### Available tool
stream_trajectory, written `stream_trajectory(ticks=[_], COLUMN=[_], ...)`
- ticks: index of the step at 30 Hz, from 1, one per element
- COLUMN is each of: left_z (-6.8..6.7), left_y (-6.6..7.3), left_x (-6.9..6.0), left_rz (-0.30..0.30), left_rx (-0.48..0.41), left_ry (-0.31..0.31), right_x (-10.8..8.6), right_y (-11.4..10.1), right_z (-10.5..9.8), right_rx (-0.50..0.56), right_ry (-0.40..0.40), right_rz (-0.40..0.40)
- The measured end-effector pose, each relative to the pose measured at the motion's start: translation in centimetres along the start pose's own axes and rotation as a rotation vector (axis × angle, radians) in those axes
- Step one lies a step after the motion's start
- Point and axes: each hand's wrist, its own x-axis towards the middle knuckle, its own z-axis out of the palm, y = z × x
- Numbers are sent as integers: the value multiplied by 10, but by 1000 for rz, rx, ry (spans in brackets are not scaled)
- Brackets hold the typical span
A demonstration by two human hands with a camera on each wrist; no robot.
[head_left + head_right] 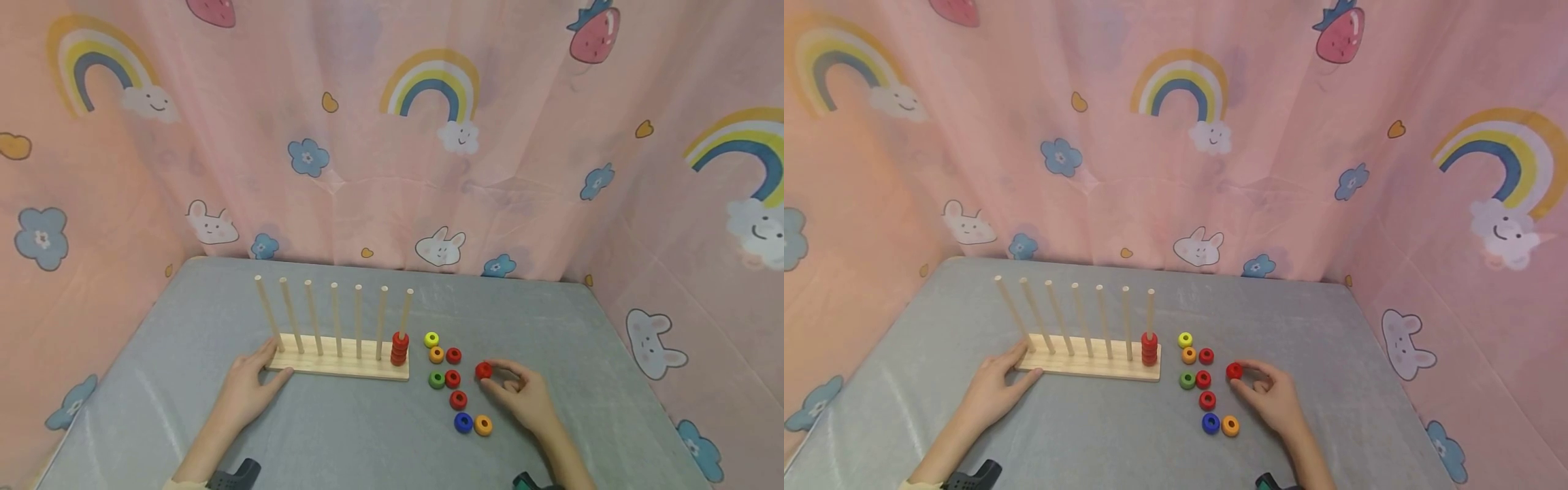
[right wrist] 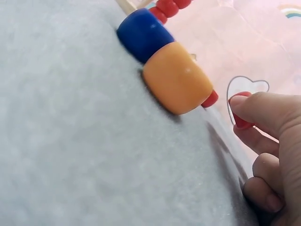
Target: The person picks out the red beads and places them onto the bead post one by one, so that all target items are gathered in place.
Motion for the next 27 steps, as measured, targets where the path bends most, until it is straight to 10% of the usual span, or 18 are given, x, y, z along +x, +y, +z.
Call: stream_trajectory(ticks=[27], left_z=[1], left_y=[-2], left_x=[0], left_rz=[6], left_rx=[-1], left_ry=[5], right_x=[1], right_y=[-15], right_z=[5], right_rx=[-66], right_ry=[19], right_rz=[40])
